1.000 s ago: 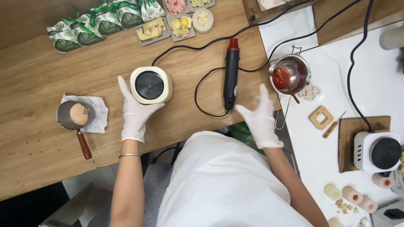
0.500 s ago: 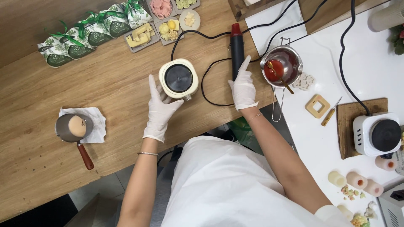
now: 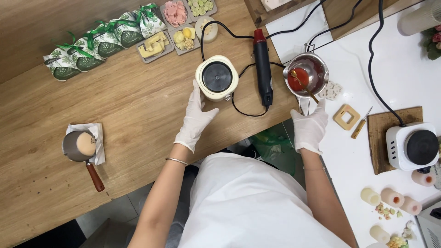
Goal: Preparing small decorative wax components by melting wax and using a heat gun.
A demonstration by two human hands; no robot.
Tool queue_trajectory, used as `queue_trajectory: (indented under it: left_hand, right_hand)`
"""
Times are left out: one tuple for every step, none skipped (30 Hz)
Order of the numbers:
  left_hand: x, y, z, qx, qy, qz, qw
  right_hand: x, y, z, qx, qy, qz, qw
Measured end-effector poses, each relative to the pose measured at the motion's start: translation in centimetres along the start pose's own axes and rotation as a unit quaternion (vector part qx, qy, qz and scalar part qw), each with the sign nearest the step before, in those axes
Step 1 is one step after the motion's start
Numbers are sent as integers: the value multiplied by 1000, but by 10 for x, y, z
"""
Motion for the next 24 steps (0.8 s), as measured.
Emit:
queue_trajectory:
  left_hand:
    - [-6, 4, 0, 0, 1, -2, 1000]
    - [-9, 7, -1, 15, -14, 13, 1000]
    - [-12, 11, -3, 29, -28, 28, 999]
    - [-11, 17, -4, 29, -28, 26, 999]
    - [-5, 23, -7, 39, -38, 47, 997]
    - [1, 29, -9, 49, -48, 67, 995]
    - [3, 35, -12, 54, -49, 66, 995]
    - [7, 41, -16, 63, -61, 63, 994]
    - [10, 47, -21, 73, -74, 61, 993]
    - [9, 51, -22, 80, -75, 59, 992]
    - [10, 55, -23, 87, -123, 61, 987]
    - [11, 59, -22, 93, -172, 62, 979]
    - [14, 58, -22, 97, -172, 59, 979]
    - [16, 57, -21, 96, -176, 50, 978]
    - [17, 56, -20, 91, -179, 40, 979]
    - [16, 54, -20, 93, -178, 37, 979]
    - [14, 56, -19, 92, -192, 25, 977]
    - [13, 57, -17, 92, -205, 13, 974]
    - [22, 56, -17, 87, -205, 14, 975]
    - [26, 54, -18, 86, -225, -14, 970]
    - [31, 57, -17, 84, -246, -39, 965]
    - [44, 57, -18, 77, -246, -34, 966]
    - [43, 56, -19, 55, -274, -101, 955]
    - [43, 57, -20, 33, -301, -167, 938]
  right_hand:
    - [-6, -2, -6, -2, 0, 0, 1000]
    - [-31, -1, -26, 59, -145, -113, 981]
    - [-50, 5, -51, 119, -286, -219, 925]
    - [-52, 4, -54, 117, -286, -219, 925]
    - [-54, 4, -55, 105, -292, -212, 927]
    - [-56, 2, -56, 93, -298, -206, 928]
    - [-54, 1, -53, 89, -297, -209, 927]
    - [-52, 0, -52, 99, -280, -211, 931]
    - [-51, -1, -51, 108, -263, -214, 934]
    - [-55, -1, -52, 104, -262, -220, 934]
    - [-54, -3, -52, 99, -260, -199, 940]
    - [-52, -5, -52, 93, -258, -177, 945]
    - [-50, -5, -48, 89, -257, -181, 945]
    - [-48, -6, -45, 87, -254, -182, 946]
    - [-44, -8, -41, 86, -252, -181, 947]
    - [-38, -11, -31, 82, -252, -181, 947]
    - [-36, -6, -35, 131, -323, -245, 905]
    - [-31, 2, -40, 178, -390, -305, 850]
    - [-35, -2, -45, 181, -391, -300, 851]
    - [-36, 0, -58, 238, -398, -316, 828]
    - [-36, 5, -73, 298, -402, -329, 801]
    - [-42, 8, -82, 304, -401, -324, 801]
    - [-43, 3, -88, 271, -465, -304, 786]
    - [-45, -2, -94, 237, -527, -283, 765]
Point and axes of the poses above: each hand's wrist, its own y-axis away from the middle knuckle, its own z-axis out of the back of the hand, x = y × z, the point moved 9 cm from there along -y, towards the middle knuckle, and after that the axes turned 2 degrees about x, right-handed, at the moved point
